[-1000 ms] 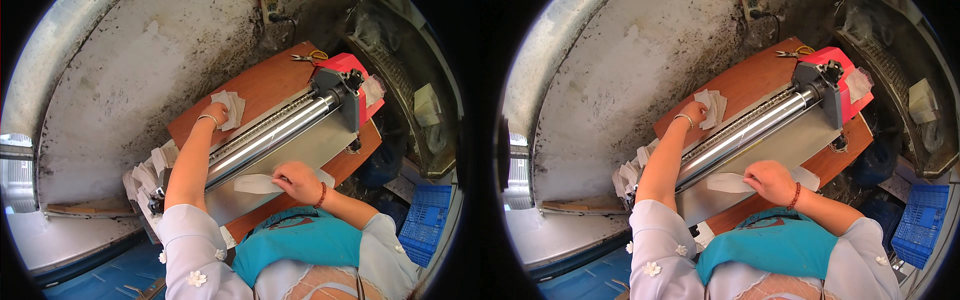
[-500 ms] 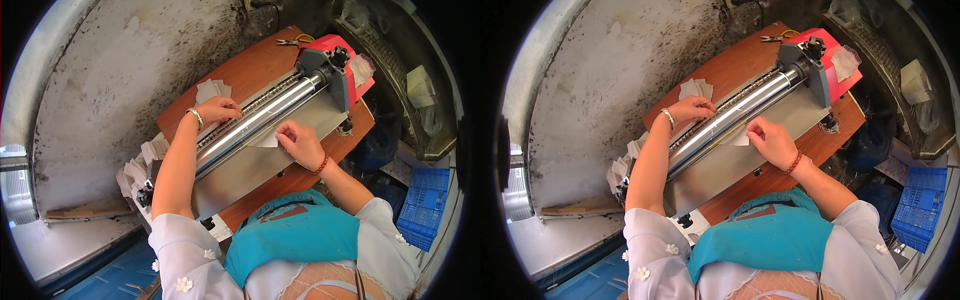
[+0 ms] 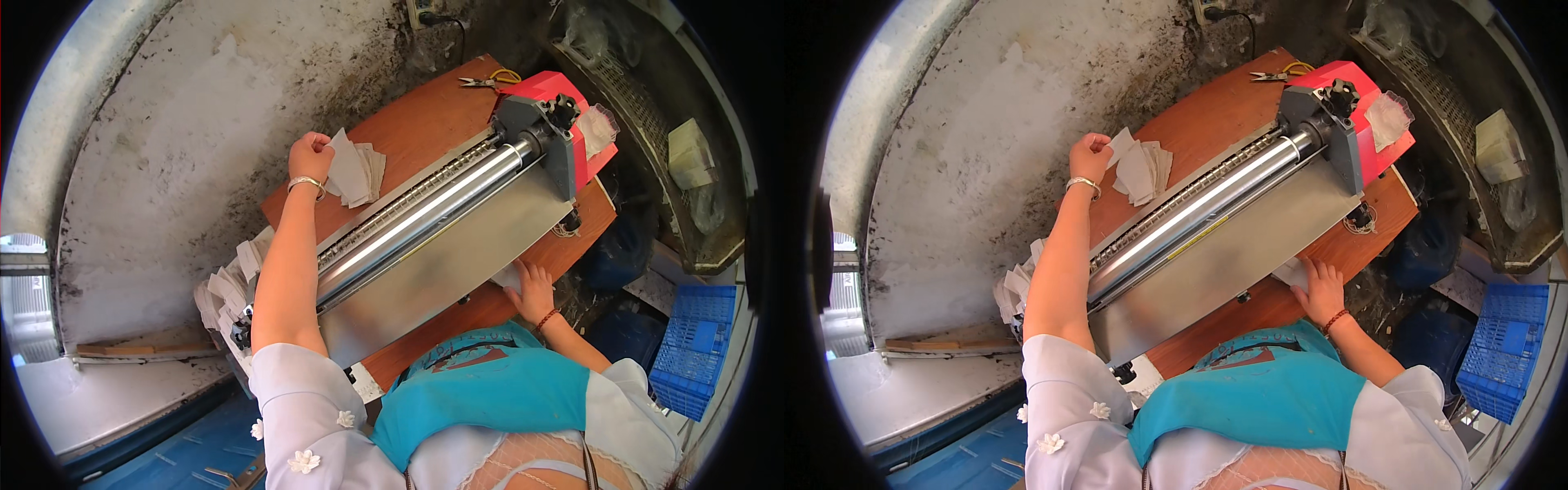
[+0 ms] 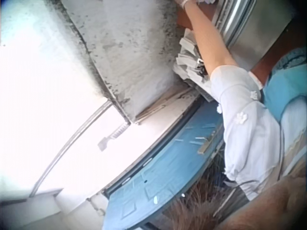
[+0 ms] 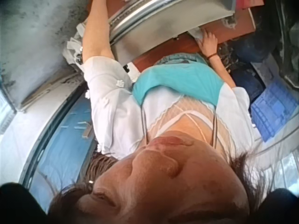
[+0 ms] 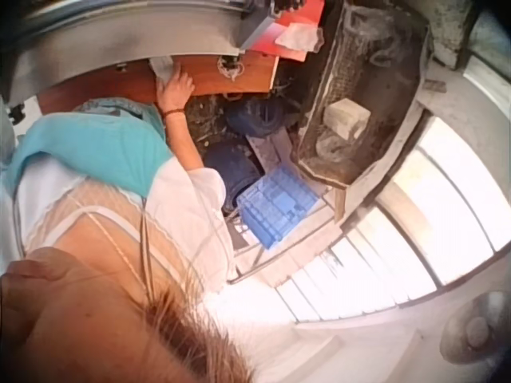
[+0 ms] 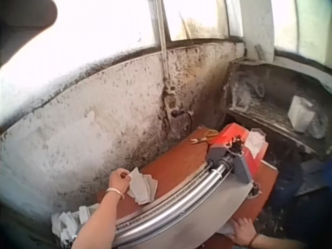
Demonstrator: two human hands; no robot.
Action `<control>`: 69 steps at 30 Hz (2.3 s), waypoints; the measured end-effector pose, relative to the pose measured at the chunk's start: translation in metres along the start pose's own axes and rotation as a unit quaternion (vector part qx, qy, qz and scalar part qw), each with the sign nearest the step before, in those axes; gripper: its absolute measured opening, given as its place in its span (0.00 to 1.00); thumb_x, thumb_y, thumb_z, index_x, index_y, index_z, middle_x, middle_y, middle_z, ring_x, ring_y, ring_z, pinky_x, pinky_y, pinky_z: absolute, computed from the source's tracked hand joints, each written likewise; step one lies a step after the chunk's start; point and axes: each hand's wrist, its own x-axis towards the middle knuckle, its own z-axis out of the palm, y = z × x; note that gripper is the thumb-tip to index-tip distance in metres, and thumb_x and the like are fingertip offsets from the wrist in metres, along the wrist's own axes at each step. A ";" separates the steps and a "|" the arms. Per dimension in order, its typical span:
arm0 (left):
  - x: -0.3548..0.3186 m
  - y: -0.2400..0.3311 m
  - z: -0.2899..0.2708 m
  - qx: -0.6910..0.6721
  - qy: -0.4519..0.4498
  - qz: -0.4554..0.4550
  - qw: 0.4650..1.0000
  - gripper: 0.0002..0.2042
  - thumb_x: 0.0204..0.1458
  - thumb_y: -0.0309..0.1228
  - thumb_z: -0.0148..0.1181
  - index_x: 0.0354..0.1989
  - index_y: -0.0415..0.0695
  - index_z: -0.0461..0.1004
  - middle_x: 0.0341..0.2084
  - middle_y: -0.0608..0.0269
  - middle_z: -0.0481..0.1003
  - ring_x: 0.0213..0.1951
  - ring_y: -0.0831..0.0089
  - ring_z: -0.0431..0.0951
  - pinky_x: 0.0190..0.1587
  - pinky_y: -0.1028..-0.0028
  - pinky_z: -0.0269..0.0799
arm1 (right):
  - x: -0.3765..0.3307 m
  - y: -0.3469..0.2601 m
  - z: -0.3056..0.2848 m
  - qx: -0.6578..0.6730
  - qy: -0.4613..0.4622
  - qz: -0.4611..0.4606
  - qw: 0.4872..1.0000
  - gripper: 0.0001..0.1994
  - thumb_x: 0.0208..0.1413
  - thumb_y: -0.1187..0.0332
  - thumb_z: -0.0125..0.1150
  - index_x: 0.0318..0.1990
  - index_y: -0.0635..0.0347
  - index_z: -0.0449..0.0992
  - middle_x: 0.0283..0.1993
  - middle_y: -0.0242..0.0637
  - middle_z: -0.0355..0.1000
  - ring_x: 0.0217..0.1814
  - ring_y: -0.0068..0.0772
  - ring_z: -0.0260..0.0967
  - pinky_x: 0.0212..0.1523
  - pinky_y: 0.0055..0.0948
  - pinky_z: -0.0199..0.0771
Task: The person applies adhesive to small shoe components using a roller machine.
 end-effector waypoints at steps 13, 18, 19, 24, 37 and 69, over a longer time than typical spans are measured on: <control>0.002 -0.018 0.039 0.174 -0.235 -0.065 0.954 0.19 0.45 0.28 0.58 0.49 0.42 0.74 0.44 0.52 0.75 0.49 0.61 0.75 0.52 0.68 0.69 | -0.003 0.002 0.005 0.025 0.036 -0.017 0.999 0.26 0.33 0.66 0.70 0.46 0.57 0.70 0.44 0.42 0.67 0.50 0.47 0.61 0.49 0.41 0.59; -0.007 0.001 0.029 0.163 -0.219 -0.022 0.962 0.17 0.46 0.28 0.56 0.47 0.43 0.74 0.42 0.53 0.76 0.45 0.63 0.76 0.49 0.68 0.69 | -0.010 -0.002 -0.014 0.141 0.009 -0.111 0.984 0.20 0.36 0.71 0.69 0.41 0.59 0.72 0.39 0.40 0.71 0.44 0.46 0.67 0.45 0.39 0.65; -0.012 0.006 0.024 0.141 -0.218 -0.018 0.966 0.17 0.46 0.29 0.56 0.47 0.43 0.74 0.40 0.54 0.76 0.44 0.63 0.76 0.48 0.68 0.69 | -0.009 -0.012 -0.030 0.216 -0.028 -0.128 0.967 0.18 0.38 0.72 0.68 0.39 0.60 0.72 0.38 0.40 0.73 0.42 0.46 0.69 0.44 0.39 0.67; -0.025 0.008 0.010 0.071 -0.193 0.017 0.979 0.17 0.46 0.29 0.55 0.47 0.41 0.74 0.35 0.56 0.76 0.40 0.65 0.76 0.45 0.70 0.69 | 0.024 -0.084 -0.092 0.395 -0.217 -0.195 0.871 0.19 0.45 0.71 0.67 0.47 0.60 0.73 0.44 0.42 0.74 0.46 0.41 0.71 0.45 0.33 0.71; -0.045 0.006 -0.010 0.030 -0.192 0.001 0.981 0.18 0.48 0.29 0.55 0.49 0.39 0.72 0.34 0.59 0.75 0.31 0.73 0.74 0.39 0.72 0.70 | 0.064 -0.169 -0.067 0.139 0.010 -0.346 0.928 0.17 0.44 0.66 0.65 0.43 0.57 0.72 0.40 0.37 0.69 0.38 0.43 0.67 0.38 0.38 0.69; -0.043 0.023 0.012 0.019 -0.370 0.026 0.928 0.10 0.44 0.28 0.60 0.37 0.41 0.77 0.31 0.66 0.76 0.35 0.78 0.73 0.40 0.76 0.69 | 0.062 -0.149 -0.075 0.126 0.036 -0.344 0.930 0.13 0.42 0.65 0.67 0.35 0.57 0.74 0.35 0.34 0.66 0.37 0.37 0.63 0.36 0.33 0.62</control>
